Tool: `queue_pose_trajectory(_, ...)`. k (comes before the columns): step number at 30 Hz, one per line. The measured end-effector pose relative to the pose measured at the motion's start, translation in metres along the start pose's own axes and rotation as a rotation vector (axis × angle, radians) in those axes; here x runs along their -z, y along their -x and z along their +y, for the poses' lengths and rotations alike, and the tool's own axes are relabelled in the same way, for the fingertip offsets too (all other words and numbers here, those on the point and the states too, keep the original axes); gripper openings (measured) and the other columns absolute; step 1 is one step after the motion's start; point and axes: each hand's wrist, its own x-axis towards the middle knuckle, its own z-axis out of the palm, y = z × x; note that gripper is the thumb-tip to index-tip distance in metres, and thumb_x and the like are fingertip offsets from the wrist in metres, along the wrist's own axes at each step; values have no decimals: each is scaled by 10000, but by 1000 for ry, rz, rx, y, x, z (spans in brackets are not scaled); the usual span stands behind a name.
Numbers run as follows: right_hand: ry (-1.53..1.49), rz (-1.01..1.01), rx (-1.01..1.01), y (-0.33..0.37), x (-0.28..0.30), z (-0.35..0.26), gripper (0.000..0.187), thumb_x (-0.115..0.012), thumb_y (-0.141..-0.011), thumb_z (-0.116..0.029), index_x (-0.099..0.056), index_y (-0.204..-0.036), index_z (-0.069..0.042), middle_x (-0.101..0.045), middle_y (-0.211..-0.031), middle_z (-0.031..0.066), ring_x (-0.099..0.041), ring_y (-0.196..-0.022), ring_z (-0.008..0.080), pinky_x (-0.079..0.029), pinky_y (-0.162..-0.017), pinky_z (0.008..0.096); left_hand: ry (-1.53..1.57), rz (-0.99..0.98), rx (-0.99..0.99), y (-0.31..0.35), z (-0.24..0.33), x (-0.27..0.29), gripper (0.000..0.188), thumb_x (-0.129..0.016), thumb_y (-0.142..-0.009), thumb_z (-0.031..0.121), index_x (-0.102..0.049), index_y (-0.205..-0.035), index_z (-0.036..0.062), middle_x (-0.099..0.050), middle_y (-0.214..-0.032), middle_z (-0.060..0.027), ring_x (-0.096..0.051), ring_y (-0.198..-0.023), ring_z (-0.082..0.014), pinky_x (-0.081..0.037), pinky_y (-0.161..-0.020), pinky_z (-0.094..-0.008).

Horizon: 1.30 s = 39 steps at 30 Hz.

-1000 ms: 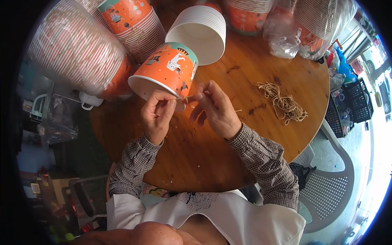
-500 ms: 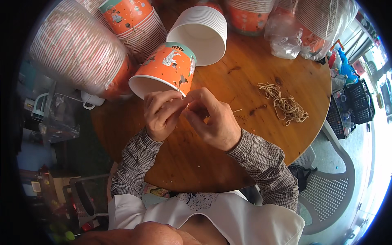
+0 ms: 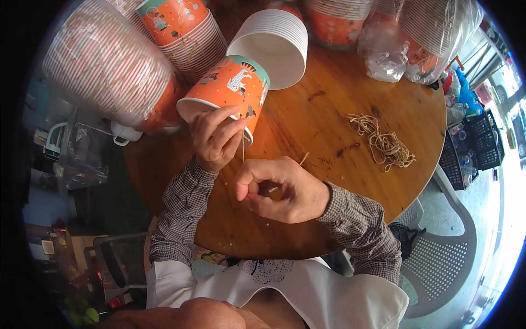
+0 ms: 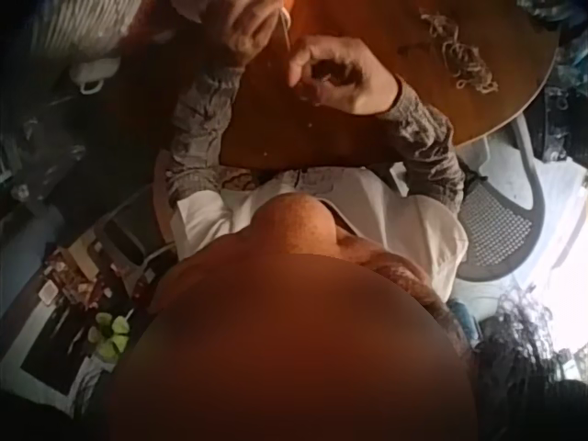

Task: The recorder is tying elastic strings through pre-punched holes in paper buckets for packaging.

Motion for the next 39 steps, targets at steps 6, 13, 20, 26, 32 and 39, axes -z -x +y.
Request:
queue_pose_trajectory(6,-465,107,-56,9,13,-11,108,-582,-833,68,-604,-920,6,-596,-843,48,-611,-704,99,-529,-622,221,293,-83,-13,-5,3,12,164,-645,-706,12,-608,-864,38,-614,-1016,-71,-599,-770,-245,-515,-720,-355)
queue_pose_trajectory(13,-494,292,91,15,38,-11,84,-617,-828,45,-567,-874,-4,-601,-800,68,-625,-644,112,-533,-524,217,258,-409,-286,-40,7,70,136,-663,-664,47,-586,-773,21,-575,-898,-81,-595,-785,-218,-511,-735,-359)
queue_pose_trajectory(20,-217,519,-114,19,50,-36,95,-623,-883,-7,-564,-957,4,-666,-748,90,-588,-479,96,-443,-403,181,464,-542,-275,-53,15,70,271,-635,-790,45,-580,-1054,21,-575,-1169,-135,-642,-958,-247,-538,-836,-370)
queue_pose_trajectory(26,-264,605,26,24,58,-33,85,-577,-938,-69,-562,-988,-3,-675,-818,96,-608,-479,115,-451,-389,192,329,-386,56,-35,24,57,306,-683,-807,42,-588,-1098,59,-631,-1083,-105,-644,-935,-247,-523,-846,-396)
queue_pose_trajectory(32,-298,568,55,24,55,-33,108,-570,-943,-64,-570,-1028,3,-660,-826,80,-650,-595,136,-505,-498,218,261,-365,118,-37,45,45,266,-746,-761,101,-627,-999,89,-665,-867,-15,-638,-850,-182,-403,-974,-408)
queue_pose_trajectory(39,-267,557,293,19,62,-37,108,-570,-943,-55,-575,-1034,4,-669,-820,84,-673,-737,156,-538,-617,251,243,-375,100,-27,48,31,176,-717,-774,86,-654,-936,110,-616,-776,12,-619,-774,-157,-356,-1022,-420)
